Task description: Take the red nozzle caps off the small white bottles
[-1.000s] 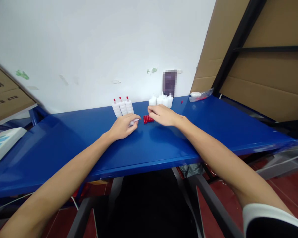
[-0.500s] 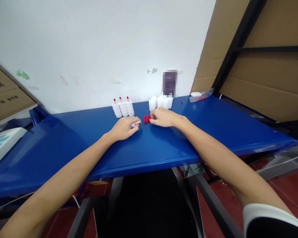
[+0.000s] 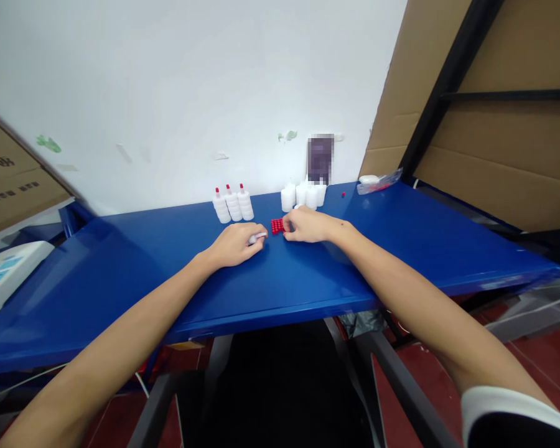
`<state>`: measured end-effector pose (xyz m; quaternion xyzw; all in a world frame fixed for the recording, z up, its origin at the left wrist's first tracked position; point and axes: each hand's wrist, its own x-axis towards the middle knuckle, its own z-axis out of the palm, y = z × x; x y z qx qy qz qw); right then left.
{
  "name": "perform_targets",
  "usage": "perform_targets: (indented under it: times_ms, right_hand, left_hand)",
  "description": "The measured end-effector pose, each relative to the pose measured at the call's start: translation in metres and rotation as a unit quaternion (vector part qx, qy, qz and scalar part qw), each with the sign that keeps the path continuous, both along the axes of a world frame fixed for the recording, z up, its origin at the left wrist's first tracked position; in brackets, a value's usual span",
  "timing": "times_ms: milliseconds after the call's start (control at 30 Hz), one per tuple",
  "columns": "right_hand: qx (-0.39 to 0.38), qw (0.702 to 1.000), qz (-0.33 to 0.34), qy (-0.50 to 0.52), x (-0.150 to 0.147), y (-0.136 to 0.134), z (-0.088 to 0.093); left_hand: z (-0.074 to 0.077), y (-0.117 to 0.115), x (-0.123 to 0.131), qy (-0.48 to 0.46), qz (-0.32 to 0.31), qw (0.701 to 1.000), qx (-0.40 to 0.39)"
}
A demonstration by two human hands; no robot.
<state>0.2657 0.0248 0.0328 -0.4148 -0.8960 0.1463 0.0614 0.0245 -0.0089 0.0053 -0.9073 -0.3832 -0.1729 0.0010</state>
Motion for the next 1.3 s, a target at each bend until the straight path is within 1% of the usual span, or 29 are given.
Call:
perform_targets:
  times_ms: [267,433,533,667,933,1100,1300]
  right_hand:
    - [-0.014,1.000,-0.005,0.022,-0.004,-0.005,0.004]
    - [0.023,0.997,-0.001,0.067,-0.006,-0.003,-0.002]
    - [0.031,0.996,-0.001,0.080,-0.006,-0.001,-0.005]
    - [0.038,0.996,0.000,0.076,-0.004,0.001,-0.006]
    - [0.037,0.997,-0.031,0.058,0.003,0.003,0.001]
    - [0.030,0.998,-0.017,0.045,0.008,0.004,0.003]
    - [-0.001,0.999,-0.014,0.033,0.005,0.002,0.004]
  left_hand:
    - [0.001,-0.001,0.000,0.005,-0.007,1.000,-0.008]
    - [0.002,-0.001,0.001,0.003,-0.005,1.000,-0.014]
    - [0.002,-0.001,0.001,0.001,-0.007,1.000,-0.016]
    - [0.002,-0.001,0.000,-0.002,-0.007,1.000,-0.015]
    - [0.001,-0.001,0.001,-0.003,-0.010,1.000,-0.014]
    - [0.001,-0.001,0.001,-0.001,-0.009,1.000,-0.014]
    - [0.001,0.000,0.000,-0.002,-0.010,1.000,-0.012]
